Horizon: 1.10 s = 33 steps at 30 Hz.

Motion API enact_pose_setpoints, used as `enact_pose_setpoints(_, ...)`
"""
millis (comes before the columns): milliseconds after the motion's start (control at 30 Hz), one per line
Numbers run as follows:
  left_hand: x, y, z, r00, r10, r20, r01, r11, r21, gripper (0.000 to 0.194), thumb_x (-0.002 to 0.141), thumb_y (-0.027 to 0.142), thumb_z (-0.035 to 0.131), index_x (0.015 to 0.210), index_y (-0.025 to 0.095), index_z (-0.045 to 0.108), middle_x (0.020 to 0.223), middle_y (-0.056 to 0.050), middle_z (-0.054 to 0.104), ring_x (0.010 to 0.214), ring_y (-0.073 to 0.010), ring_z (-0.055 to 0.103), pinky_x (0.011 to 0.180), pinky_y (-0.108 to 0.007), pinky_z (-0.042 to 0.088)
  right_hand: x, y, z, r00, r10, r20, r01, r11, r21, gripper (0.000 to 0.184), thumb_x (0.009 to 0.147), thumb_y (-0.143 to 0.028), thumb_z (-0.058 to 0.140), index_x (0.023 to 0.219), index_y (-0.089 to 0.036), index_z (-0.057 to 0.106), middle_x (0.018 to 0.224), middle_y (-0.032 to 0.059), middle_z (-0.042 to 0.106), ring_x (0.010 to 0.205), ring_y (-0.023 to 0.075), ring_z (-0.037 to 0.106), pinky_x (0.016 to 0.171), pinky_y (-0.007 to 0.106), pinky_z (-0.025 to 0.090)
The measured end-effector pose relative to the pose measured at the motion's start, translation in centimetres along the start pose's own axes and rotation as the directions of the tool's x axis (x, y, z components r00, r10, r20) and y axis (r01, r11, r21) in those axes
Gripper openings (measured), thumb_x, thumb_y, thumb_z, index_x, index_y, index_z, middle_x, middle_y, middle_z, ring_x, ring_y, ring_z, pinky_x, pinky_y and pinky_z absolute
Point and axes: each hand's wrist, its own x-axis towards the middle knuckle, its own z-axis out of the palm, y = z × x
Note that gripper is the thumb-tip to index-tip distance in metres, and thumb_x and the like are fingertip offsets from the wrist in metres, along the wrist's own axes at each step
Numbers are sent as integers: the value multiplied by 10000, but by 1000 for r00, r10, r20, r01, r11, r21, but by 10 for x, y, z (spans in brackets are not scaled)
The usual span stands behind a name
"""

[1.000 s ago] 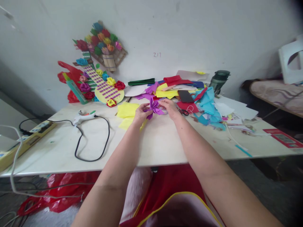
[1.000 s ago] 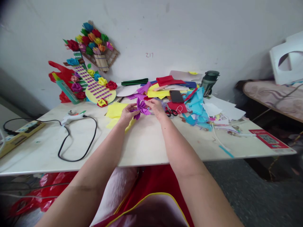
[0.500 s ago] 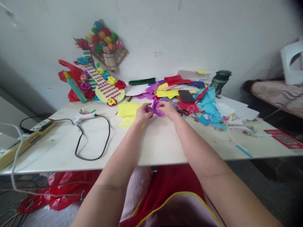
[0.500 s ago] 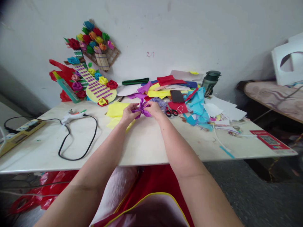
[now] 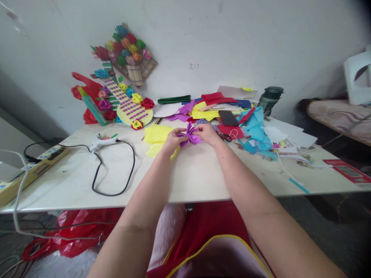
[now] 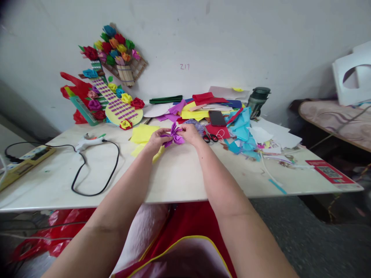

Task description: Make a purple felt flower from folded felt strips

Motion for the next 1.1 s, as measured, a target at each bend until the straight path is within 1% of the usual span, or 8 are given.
enact_pose_setpoints(100,-3,4,-1,999,-17,47,17,1000,-15,493,478,185,777,941,133,615,640,2,650,549,-107,576,557,-238,458,-1,-4,-4,996,-44,76,42,999,24,82,561,-220,720,621,-175,687,590,-35,610,608,111,518,632,246,406)
enact_pose_setpoints(233,-3,4,-1,999,-8,46,7,999,34,482,489,162,762,947,125,616,672,-7,657,567,-114,588,581,-253,468,-7,-14,-7,990,-3,144,-15,993,121,100,542,-171,701,641,-182,696,667,-13,662,669,123,569,674,252,438)
enact_pose_setpoints(333,-2,2,1,1000,6,13,-8,996,90,450,501,135,739,933,127,617,681,-6,654,564,-116,581,580,-259,468,-10,-18,-8,981,55,185,-80,988,131,136,530,-148,690,662,-181,696,663,-16,662,643,115,555,615,234,423)
enact_pose_setpoints(400,-1,0,1,999,32,-10,-30,992,126,438,500,128,729,924,132,620,684,-3,650,560,-115,574,574,-258,466,-11,-18,-7,977,115,178,-136,984,113,145,538,-140,678,678,-176,690,610,-27,635,574,96,512,550,219,385)
enact_pose_setpoints(500,1,-3,2,997,74,-22,-69,984,164,431,499,138,721,918,141,621,691,-3,645,570,-117,572,571,-255,464,-10,-15,-4,973,199,117,-212,972,102,150,552,-120,648,690,-172,672,537,-37,588,503,81,458,489,210,332)
enact_pose_setpoints(700,3,-6,3,993,118,-13,-113,975,190,429,507,153,702,928,146,618,710,-15,652,591,-125,583,580,-258,470,-8,-10,2,960,272,67,-279,947,160,111,551,-112,604,640,-172,630,497,-37,560,490,89,470,475,215,340)
enact_pose_setpoints(933,1,-3,4,995,95,-6,-92,975,203,468,508,138,709,965,142,606,703,-5,632,607,-131,580,607,-267,462,-11,-13,5,965,258,49,-262,952,157,123,537,-101,604,642,-157,635,484,-45,554,463,74,438,466,212,325)
enact_pose_setpoints(1100,1,-3,2,998,14,68,-21,995,100,570,532,131,683,1089,137,560,684,27,588,579,-110,550,568,-242,424,-10,-15,5,968,243,55,-249,958,140,104,530,-77,614,612,-141,620,493,-43,568,479,69,459,489,204,341)
